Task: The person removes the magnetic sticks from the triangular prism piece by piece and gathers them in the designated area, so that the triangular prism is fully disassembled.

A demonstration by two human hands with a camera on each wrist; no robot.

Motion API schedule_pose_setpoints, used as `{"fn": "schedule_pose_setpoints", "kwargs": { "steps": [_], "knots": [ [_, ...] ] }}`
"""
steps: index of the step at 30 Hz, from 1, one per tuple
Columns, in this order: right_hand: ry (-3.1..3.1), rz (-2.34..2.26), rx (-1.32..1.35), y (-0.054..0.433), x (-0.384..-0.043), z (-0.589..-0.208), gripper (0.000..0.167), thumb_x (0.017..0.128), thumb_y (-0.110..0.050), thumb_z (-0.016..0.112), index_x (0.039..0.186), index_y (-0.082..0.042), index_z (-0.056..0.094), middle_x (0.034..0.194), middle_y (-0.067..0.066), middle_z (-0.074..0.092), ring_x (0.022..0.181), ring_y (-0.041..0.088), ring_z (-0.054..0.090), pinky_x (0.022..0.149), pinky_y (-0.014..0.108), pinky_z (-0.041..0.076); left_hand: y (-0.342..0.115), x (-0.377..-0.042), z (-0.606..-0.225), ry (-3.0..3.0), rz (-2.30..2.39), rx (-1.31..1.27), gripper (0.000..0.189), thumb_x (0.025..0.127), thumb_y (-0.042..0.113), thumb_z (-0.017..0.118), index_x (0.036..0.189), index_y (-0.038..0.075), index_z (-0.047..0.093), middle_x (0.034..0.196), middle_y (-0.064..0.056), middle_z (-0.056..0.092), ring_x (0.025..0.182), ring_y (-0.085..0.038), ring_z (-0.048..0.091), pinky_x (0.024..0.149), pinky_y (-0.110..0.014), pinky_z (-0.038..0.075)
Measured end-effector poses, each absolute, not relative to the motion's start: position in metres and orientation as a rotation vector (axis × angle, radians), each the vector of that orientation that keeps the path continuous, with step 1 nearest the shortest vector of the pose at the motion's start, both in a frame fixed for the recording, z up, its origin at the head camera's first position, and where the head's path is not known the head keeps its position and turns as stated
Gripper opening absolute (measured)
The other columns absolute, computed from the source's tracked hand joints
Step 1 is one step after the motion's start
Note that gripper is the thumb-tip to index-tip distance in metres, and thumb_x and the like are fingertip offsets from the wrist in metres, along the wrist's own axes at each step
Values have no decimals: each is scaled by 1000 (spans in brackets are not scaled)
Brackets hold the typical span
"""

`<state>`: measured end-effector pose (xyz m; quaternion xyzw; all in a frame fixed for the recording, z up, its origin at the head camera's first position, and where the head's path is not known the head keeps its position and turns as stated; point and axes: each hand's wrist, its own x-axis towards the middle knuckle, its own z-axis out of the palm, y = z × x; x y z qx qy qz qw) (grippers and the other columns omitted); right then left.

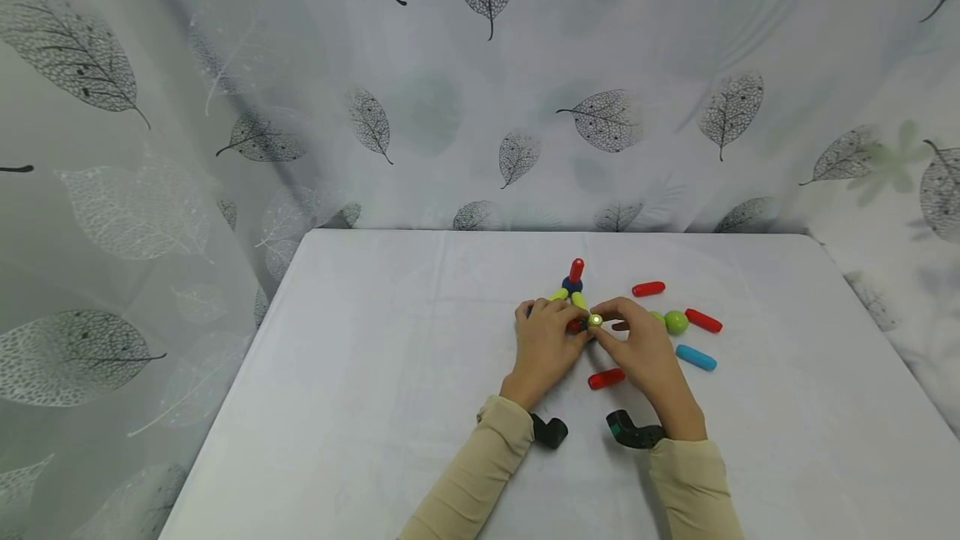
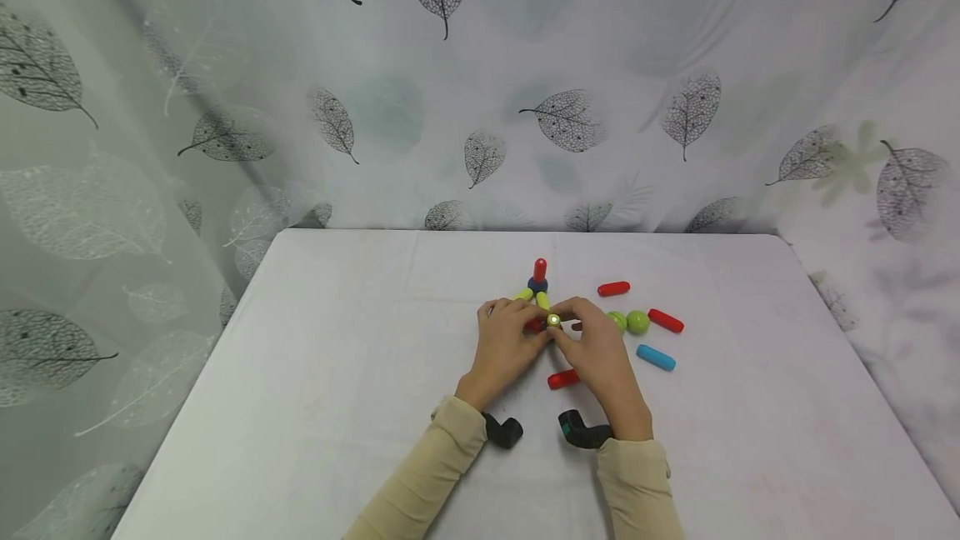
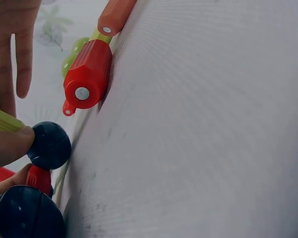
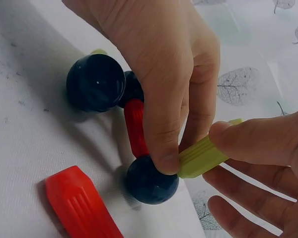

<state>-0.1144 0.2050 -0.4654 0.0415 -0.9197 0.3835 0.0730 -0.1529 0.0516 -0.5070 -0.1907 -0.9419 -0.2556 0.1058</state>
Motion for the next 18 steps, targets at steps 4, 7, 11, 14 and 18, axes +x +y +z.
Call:
{"fn": "schedule_pose_setpoints", "kwargs": {
  "steps": [4, 7, 11, 14, 18],
  "knots": [
    [-2762, 1149, 138, 206, -114, -465, 27, 94, -5, 75, 120, -4, 68, 121, 16, 73, 117, 37, 68, 99, 58, 57, 52, -153, -508, -2771, -770, -567, 23, 94, 42, 78, 113, 29, 78, 117, 10, 75, 116, -16, 63, 114, -50, 37],
    [-2754, 1154, 131, 207, -113, -465, 26, 94, -5, 75, 120, -4, 68, 120, 16, 74, 116, 37, 69, 99, 58, 57, 52, -153, -509, -2749, -770, -573, 23, 93, 42, 78, 112, 29, 79, 116, 10, 76, 114, -16, 64, 113, -51, 38],
    [-2739, 1161, 114, 207, -113, -464, 26, 95, -7, 76, 119, -4, 68, 119, 16, 74, 113, 37, 70, 97, 58, 58, 52, -153, -509, -2744, -765, -570, 23, 93, 42, 79, 112, 29, 79, 115, 11, 75, 114, -16, 64, 112, -50, 38],
    [-2736, 1166, 104, 208, -113, -464, 27, 95, -8, 76, 121, -3, 67, 120, 17, 73, 113, 39, 70, 97, 58, 58, 52, -153, -509, -2760, -768, -566, 23, 93, 42, 79, 113, 31, 78, 116, 11, 75, 115, -15, 64, 113, -50, 38],
    [-2748, 1185, 75, 210, -113, -464, 30, 97, -10, 74, 124, -3, 64, 124, 19, 71, 115, 40, 69, 99, 58, 57, 51, -154, -507, -2774, -773, -572, 22, 93, 42, 78, 112, 32, 78, 117, 12, 75, 116, -15, 63, 114, -50, 37]
  ]
}}
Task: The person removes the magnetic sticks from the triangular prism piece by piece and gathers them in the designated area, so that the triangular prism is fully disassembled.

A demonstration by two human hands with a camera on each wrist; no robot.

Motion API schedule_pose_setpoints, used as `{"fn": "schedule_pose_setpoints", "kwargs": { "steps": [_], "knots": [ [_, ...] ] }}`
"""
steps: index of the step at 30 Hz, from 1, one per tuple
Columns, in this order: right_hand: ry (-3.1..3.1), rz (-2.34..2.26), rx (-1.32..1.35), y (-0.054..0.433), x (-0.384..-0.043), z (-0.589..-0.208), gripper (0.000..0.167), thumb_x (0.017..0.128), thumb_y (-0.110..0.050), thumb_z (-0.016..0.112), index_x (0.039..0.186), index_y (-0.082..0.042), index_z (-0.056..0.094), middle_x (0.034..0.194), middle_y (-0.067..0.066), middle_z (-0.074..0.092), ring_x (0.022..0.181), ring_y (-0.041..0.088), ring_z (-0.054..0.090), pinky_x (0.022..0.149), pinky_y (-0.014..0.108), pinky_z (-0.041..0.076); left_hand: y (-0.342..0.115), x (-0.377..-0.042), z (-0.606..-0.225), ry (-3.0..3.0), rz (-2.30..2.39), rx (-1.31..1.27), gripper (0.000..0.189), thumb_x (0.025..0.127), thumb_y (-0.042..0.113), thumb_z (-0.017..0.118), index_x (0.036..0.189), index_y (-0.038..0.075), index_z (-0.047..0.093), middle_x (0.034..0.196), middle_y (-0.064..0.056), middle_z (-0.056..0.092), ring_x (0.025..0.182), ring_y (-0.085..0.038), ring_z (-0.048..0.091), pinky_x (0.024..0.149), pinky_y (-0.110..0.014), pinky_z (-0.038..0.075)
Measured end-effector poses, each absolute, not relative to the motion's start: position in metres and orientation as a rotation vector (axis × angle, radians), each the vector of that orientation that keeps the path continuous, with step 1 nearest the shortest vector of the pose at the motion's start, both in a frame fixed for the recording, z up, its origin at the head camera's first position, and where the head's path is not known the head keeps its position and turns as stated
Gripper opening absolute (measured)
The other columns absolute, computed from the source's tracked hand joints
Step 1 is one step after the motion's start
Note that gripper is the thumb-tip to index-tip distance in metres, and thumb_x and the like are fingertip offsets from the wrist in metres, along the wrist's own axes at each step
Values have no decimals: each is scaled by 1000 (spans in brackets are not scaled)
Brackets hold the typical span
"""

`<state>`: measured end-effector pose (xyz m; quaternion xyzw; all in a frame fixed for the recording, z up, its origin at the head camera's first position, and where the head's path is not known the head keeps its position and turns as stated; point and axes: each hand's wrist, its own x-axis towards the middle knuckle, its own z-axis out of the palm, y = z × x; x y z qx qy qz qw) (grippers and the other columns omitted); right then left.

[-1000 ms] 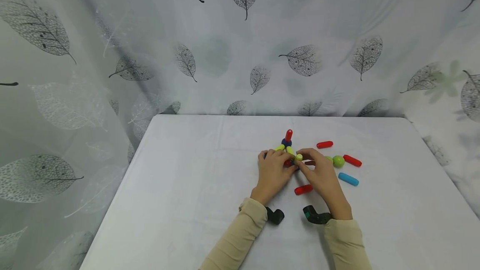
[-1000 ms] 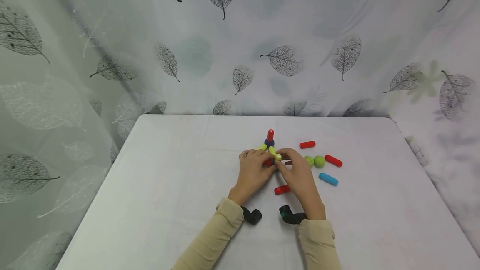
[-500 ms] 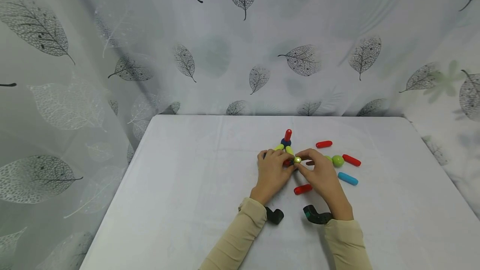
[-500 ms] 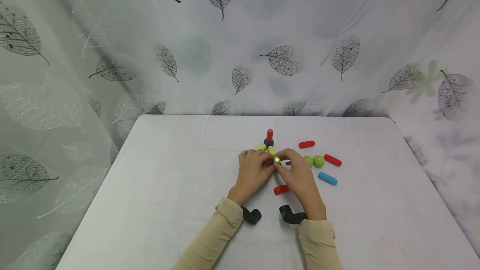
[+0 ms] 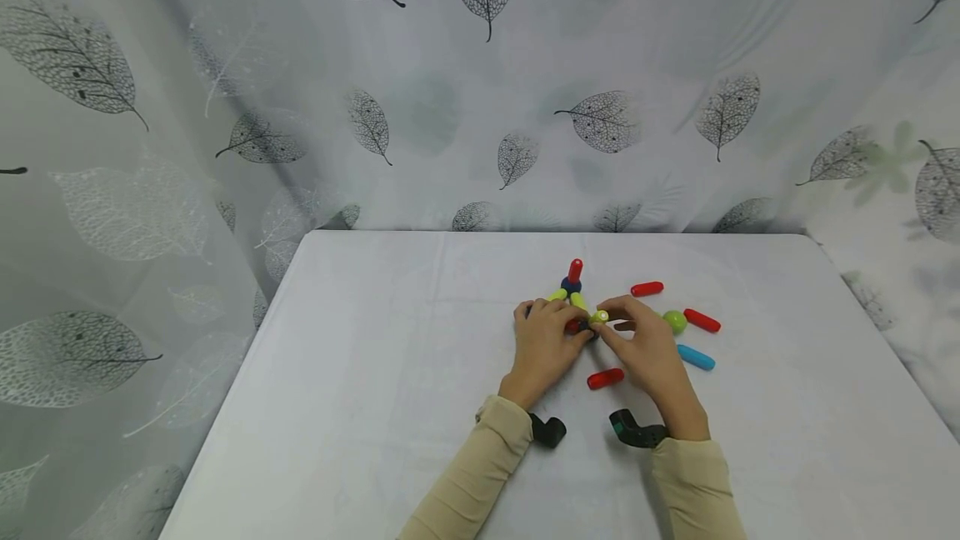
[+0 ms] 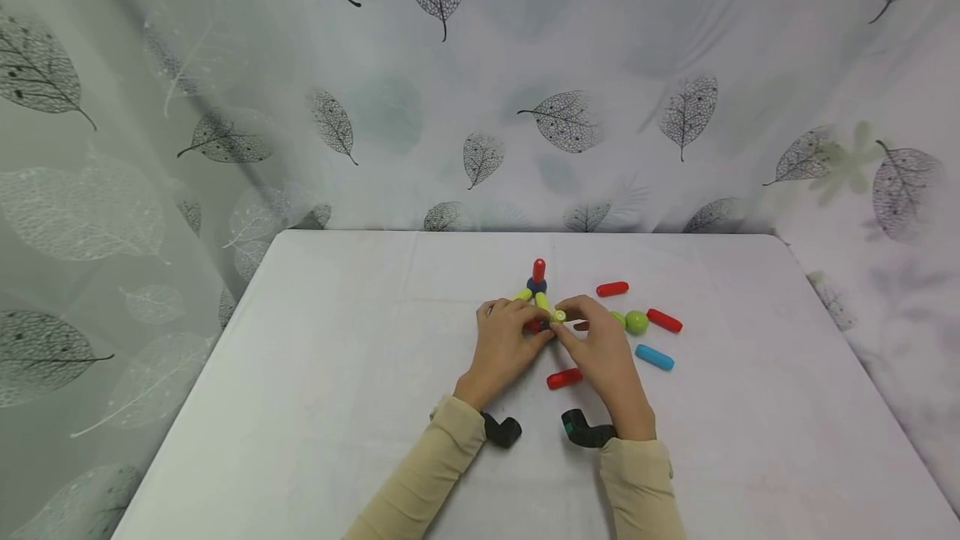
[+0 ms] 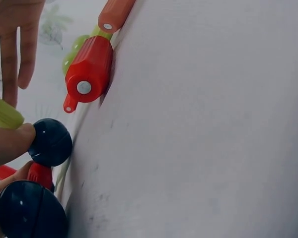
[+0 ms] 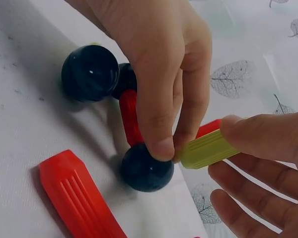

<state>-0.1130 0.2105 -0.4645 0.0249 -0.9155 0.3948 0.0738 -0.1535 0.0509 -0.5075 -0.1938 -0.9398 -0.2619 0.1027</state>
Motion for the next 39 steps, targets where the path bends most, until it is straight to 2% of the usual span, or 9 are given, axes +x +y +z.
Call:
{"fn": "schedule_pose_setpoints", "kwargs": {
  "steps": [9, 19, 26, 34, 39],
  "knots": [
    [-2747, 1279, -13, 223, -113, -464, 34, 101, -10, 68, 134, -3, 62, 125, 20, 69, 119, 39, 67, 102, 57, 55, 44, -156, -504, -2810, -814, -601, 19, 93, 40, 79, 110, 31, 77, 120, 11, 75, 118, -16, 62, 117, -51, 35],
    [-2862, 1203, -35, 227, -125, -473, 38, 103, -16, 65, 139, -5, 63, 128, 20, 70, 119, 38, 66, 102, 55, 57, 30, -163, -501, -2883, -720, -723, 23, 96, 37, 76, 118, 29, 74, 124, 11, 73, 121, -15, 62, 114, -49, 36],
    [-2969, 1091, -67, 228, -138, -477, 38, 103, -19, 66, 135, -2, 60, 124, 23, 70, 113, 40, 68, 97, 54, 59, 26, -166, -500, -2892, -712, -775, 21, 98, 31, 75, 118, 28, 74, 124, 11, 73, 123, -13, 63, 115, -47, 38],
    [-3066, 1050, -120, 225, -152, -477, 37, 104, -23, 65, 133, -1, 62, 122, 23, 69, 107, 36, 65, 94, 49, 61, 26, -166, -498, -2897, -711, -772, 20, 98, 31, 74, 118, 29, 75, 125, 11, 73, 124, -14, 64, 115, -48, 39],
    [-3128, 1029, -113, 221, -157, -474, 37, 103, -21, 67, 131, 2, 62, 121, 24, 69, 105, 36, 66, 92, 48, 61, 21, -168, -500, -2861, -883, -792, 20, 100, 30, 72, 119, 27, 74, 119, 9, 75, 116, -13, 65, 113, -48, 39]
  ]
}}
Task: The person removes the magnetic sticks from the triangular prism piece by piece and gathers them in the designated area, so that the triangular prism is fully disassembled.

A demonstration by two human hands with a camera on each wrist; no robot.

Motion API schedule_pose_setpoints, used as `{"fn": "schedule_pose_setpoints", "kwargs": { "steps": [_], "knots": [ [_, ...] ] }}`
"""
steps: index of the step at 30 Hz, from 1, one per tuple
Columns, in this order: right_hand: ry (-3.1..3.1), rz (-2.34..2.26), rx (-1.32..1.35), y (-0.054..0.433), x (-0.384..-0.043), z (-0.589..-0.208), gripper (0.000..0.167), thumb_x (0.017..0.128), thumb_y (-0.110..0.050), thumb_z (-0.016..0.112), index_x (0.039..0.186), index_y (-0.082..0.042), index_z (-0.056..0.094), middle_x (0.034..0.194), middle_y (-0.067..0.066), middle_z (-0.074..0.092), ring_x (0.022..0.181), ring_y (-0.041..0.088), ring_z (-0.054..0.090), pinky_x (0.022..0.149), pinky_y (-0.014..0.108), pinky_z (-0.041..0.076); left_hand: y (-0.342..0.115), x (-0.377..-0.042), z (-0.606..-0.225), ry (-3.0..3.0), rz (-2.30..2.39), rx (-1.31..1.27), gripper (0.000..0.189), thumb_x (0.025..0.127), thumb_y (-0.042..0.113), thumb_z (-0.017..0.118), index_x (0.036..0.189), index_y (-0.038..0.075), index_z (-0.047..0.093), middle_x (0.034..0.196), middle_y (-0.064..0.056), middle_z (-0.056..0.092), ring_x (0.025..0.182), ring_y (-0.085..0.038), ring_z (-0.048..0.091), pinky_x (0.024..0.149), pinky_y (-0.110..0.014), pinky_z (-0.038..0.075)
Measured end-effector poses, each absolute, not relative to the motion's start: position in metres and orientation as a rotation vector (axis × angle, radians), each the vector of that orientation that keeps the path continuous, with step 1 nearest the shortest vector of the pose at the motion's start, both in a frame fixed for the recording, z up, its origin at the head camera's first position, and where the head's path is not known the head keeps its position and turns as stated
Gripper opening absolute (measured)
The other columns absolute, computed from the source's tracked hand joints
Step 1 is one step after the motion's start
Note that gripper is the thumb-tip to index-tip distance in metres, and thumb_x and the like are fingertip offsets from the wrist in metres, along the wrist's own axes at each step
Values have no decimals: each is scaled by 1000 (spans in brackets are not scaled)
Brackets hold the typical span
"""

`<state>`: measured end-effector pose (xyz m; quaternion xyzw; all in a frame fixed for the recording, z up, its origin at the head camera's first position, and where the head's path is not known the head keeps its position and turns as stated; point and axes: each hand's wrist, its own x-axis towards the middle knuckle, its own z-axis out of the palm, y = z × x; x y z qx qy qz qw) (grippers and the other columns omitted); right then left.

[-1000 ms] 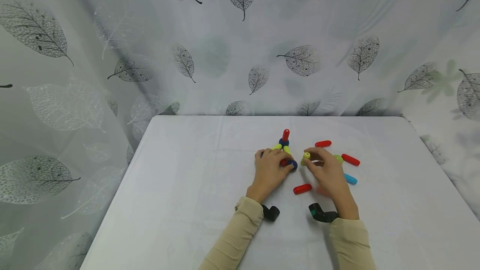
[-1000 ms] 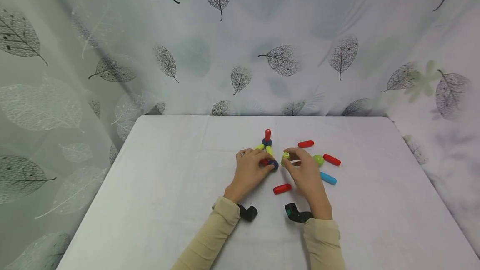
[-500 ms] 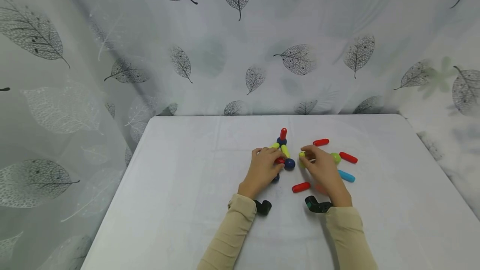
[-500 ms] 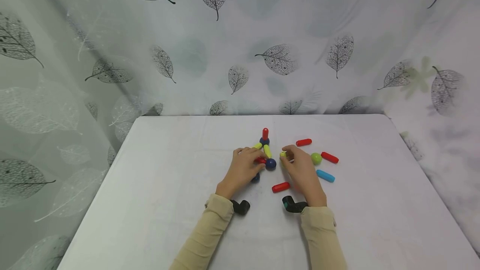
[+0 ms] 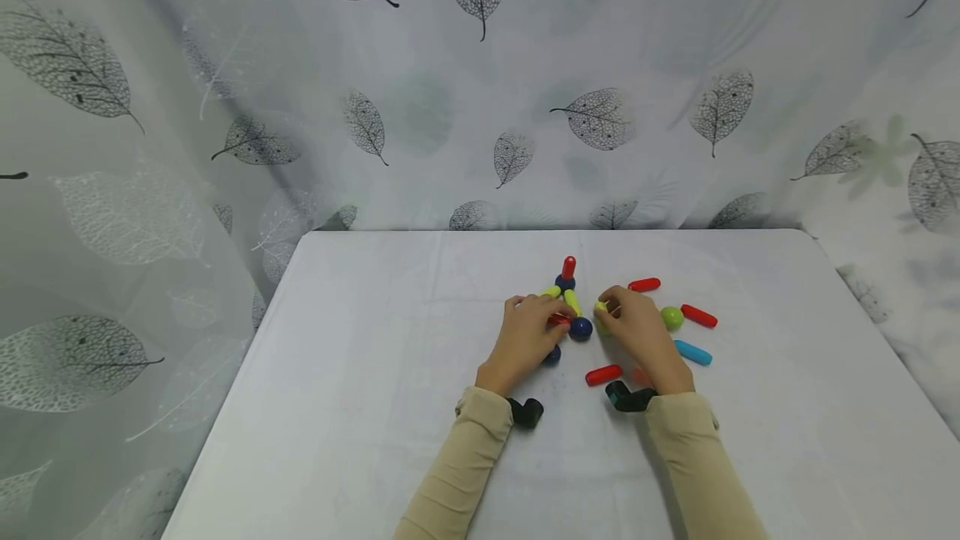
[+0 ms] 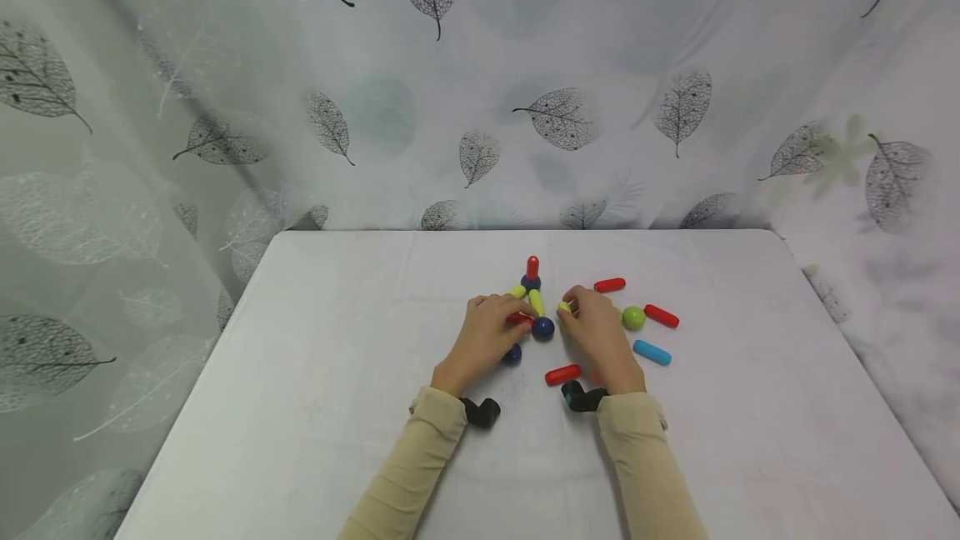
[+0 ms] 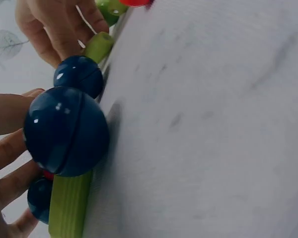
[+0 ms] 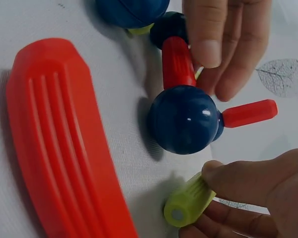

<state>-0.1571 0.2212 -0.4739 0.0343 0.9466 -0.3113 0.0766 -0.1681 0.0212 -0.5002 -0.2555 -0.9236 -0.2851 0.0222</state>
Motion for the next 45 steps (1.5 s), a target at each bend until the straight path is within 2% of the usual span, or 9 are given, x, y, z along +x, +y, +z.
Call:
{"fn": "schedule_pose_setpoints", "kwargs": {
  "steps": [6, 8, 19, 26, 31, 36, 45],
  "knots": [
    [2839, -850, 77, 220, -163, -473, 35, 102, -20, 67, 128, 3, 63, 117, 24, 70, 102, 35, 65, 94, 48, 60, 14, -176, -495, -2749, -1219, -769, 19, 100, 20, 72, 118, 21, 76, 116, 4, 76, 108, -16, 69, 97, -32, 55],
    [2839, -839, 63, 221, -165, -473, 35, 102, -20, 67, 128, 3, 63, 117, 23, 70, 103, 35, 65, 94, 48, 60, 13, -179, -491, -2745, -1280, -727, 18, 101, 19, 70, 118, 20, 75, 119, 4, 75, 110, -16, 68, 96, -30, 56],
    [2863, -823, -31, 230, -171, -457, 34, 103, -21, 66, 128, 1, 65, 119, 22, 71, 108, 37, 66, 95, 52, 58, 14, -206, -469, -2728, -1424, -588, 27, 101, 19, 70, 128, 18, 70, 124, -1, 74, 116, -22, 68, 97, -35, 55],
    [2862, -995, -203, 239, -182, -442, 39, 105, -22, 63, 138, -1, 61, 134, 21, 67, 123, 40, 63, 104, 58, 53, 15, -228, -468, -2771, -1578, -570, 43, 101, 24, 70, 142, 15, 59, 138, -7, 67, 125, -27, 66, 103, -39, 56],
    [2821, -1107, -261, 241, -193, -444, 48, 106, -26, 63, 147, -5, 53, 144, 19, 60, 132, 39, 59, 110, 59, 49, 19, -238, -476, -2863, -1627, -520, 46, 102, 27, 69, 146, 17, 58, 144, -5, 65, 130, -26, 65, 104, -39, 56],
    [2828, -1157, -309, 239, -202, -455, 49, 105, -24, 64, 150, -6, 51, 146, 19, 59, 132, 39, 60, 110, 58, 50, 24, -241, -482, -2938, -1585, -537, 45, 102, 31, 69, 145, 18, 62, 144, -3, 66, 128, -25, 65, 102, -38, 57],
    [2823, -1218, -402, 230, -212, -464, 47, 104, -20, 66, 147, -5, 55, 144, 19, 61, 127, 39, 64, 105, 55, 54, 26, -242, -490, -2945, -1509, -648, 36, 102, 27, 69, 136, 15, 70, 136, -4, 72, 118, -25, 71, 98, -35, 58]
  ]
}}
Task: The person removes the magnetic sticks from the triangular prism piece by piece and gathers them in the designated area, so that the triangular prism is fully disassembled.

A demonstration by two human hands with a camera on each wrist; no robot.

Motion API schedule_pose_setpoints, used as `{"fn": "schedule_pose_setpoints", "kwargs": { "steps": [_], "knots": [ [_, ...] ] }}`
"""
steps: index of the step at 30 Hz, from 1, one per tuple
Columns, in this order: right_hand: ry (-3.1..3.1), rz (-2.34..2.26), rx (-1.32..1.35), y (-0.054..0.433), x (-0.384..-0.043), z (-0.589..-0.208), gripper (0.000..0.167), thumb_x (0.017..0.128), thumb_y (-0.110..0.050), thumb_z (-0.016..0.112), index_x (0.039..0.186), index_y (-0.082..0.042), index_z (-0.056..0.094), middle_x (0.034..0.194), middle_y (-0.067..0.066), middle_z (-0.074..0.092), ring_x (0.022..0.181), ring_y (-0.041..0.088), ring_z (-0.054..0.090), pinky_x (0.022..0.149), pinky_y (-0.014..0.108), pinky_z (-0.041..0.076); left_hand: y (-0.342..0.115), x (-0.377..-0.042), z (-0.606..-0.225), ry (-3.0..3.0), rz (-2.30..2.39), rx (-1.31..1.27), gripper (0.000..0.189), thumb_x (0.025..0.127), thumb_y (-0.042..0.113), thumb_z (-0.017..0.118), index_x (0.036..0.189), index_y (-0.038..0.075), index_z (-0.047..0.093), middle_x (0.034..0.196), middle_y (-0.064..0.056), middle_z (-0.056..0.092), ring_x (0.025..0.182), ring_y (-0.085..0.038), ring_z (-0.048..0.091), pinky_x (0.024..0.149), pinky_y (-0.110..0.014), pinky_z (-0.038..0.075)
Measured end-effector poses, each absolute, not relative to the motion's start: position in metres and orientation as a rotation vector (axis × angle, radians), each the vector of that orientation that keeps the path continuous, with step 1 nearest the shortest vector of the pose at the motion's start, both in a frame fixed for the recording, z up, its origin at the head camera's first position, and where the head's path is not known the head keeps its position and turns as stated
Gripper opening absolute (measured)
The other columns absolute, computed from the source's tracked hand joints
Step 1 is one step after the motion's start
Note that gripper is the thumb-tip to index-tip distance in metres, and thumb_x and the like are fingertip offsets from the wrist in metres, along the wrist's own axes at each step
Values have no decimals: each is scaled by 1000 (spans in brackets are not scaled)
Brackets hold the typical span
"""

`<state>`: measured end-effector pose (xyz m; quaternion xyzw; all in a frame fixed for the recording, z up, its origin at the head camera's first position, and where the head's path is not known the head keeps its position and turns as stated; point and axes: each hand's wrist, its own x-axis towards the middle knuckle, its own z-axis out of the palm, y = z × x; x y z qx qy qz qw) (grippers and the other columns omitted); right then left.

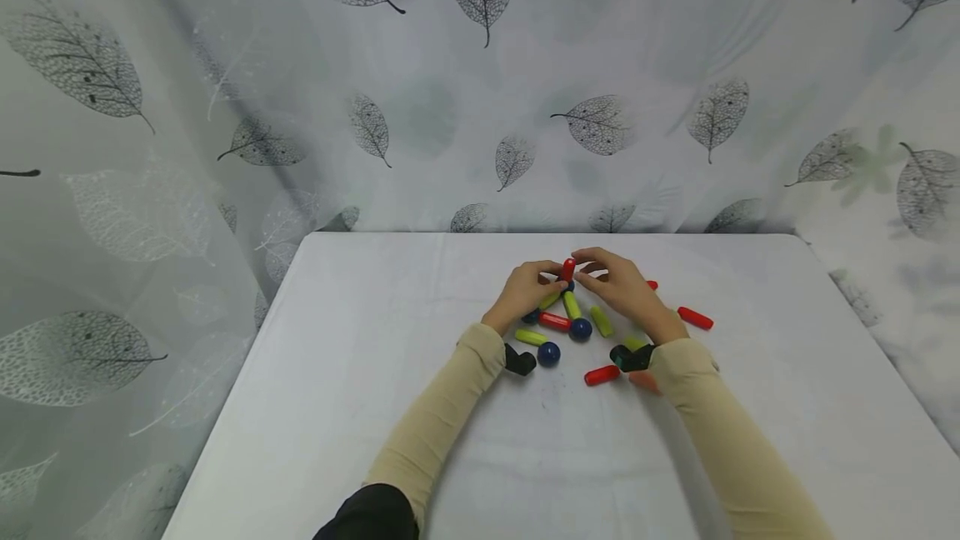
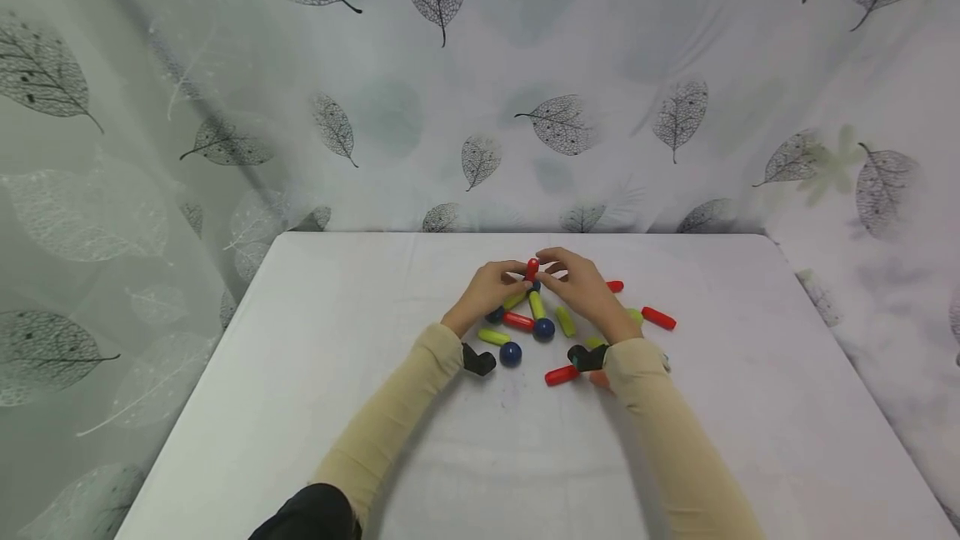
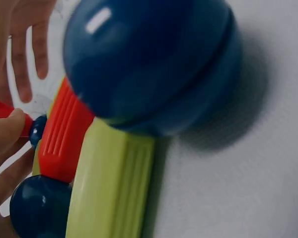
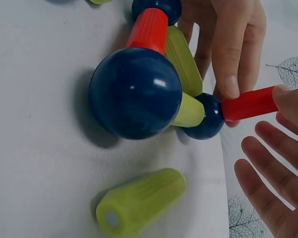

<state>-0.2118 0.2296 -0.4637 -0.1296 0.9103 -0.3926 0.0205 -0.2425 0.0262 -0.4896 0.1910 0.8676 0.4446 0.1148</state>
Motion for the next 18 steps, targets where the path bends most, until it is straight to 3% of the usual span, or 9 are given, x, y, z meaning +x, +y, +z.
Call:
{"fn": "schedule_pose_setpoints", "kwargs": {
  "steps": [8, 18],
  "knots": [
    [2849, -1242, -444, 215, -217, -466, 41, 103, -15, 66, 141, -3, 60, 135, 22, 67, 121, 39, 67, 99, 54, 57, 31, -244, -497, 2669, 1198, 590, 33, 101, 27, 71, 131, 14, 73, 129, -3, 75, 110, -21, 73, 91, -30, 58],
    [2894, -1172, -396, 208, -216, -465, 31, 103, -11, 66, 132, -2, 63, 127, 22, 71, 120, 39, 67, 101, 54, 57, 33, -246, -498, 2712, 1166, 565, 32, 100, 30, 72, 129, 17, 74, 125, -2, 77, 105, -18, 73, 85, -27, 57]
  ]
}}
